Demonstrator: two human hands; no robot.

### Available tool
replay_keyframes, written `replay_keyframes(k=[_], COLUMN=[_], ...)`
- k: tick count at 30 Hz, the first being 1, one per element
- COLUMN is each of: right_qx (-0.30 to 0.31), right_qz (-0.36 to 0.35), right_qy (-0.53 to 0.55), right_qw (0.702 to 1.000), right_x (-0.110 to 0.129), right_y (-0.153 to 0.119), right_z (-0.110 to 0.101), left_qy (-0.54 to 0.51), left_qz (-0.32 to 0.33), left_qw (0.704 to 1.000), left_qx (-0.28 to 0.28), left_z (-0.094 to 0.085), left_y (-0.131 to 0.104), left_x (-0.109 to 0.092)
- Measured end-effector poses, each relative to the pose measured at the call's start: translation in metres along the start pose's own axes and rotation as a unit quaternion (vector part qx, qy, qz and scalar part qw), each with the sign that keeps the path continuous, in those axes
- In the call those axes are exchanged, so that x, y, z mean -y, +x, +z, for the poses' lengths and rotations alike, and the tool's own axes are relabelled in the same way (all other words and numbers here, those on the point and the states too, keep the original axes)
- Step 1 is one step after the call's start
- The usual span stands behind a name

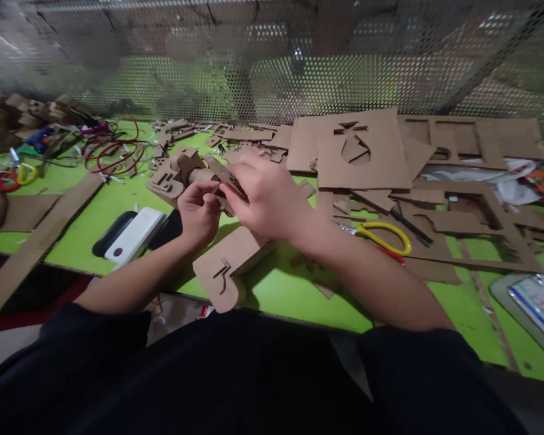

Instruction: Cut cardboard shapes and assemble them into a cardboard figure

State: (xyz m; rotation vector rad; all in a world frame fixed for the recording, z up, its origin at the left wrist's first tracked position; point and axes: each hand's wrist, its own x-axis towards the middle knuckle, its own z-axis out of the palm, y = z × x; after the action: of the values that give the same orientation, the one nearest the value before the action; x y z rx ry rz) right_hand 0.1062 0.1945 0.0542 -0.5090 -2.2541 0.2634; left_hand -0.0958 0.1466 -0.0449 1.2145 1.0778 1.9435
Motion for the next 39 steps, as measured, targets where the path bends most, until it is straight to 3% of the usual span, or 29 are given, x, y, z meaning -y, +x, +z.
replay_keyframes(k=[3, 5, 8, 11, 16, 20, 22, 32, 39], right_qx=[-0.020, -0.043, -0.072, -0.058, -0.019, -0.001, 0.004, 0.054, 0.114], right_qz=[0.049, 0.070, 0.076, 0.075, 0.068, 0.061, 0.065, 0.069, 0.082], right_qy=[-0.007, -0.006, 0.001, 0.005, 0.058, 0.107, 0.113, 0.093, 0.139], right_qw=[0.999, 0.997, 0.994, 0.996, 0.996, 0.992, 0.991, 0.992, 0.980], right_x=[0.009, 0.012, 0.015, 0.017, 0.021, 0.023, 0.024, 0.024, 0.030], right_y=[0.000, 0.000, -0.001, -0.003, -0.007, -0.008, -0.009, -0.013, -0.005], right_z=[0.001, 0.001, 0.001, 0.001, 0.008, 0.014, 0.014, 0.012, -0.011], left_qy=[0.034, 0.021, -0.027, 0.035, 0.129, 0.189, 0.193, 0.111, 0.120], left_qz=[0.055, 0.065, 0.045, 0.048, 0.133, 0.234, 0.253, 0.158, 0.058], left_qw=[0.998, 0.997, 0.991, 0.977, 0.955, 0.922, 0.915, 0.947, 0.967], left_qx=[-0.002, 0.026, 0.120, 0.204, 0.233, 0.244, 0.247, 0.255, 0.219], left_z=[0.001, 0.000, -0.006, -0.017, -0.028, -0.027, -0.024, -0.018, -0.018], left_y=[-0.004, -0.003, 0.009, 0.023, 0.031, 0.031, 0.031, 0.030, 0.026], left_x=[0.005, 0.007, 0.009, 0.008, 0.003, -0.006, -0.010, -0.017, -0.038])
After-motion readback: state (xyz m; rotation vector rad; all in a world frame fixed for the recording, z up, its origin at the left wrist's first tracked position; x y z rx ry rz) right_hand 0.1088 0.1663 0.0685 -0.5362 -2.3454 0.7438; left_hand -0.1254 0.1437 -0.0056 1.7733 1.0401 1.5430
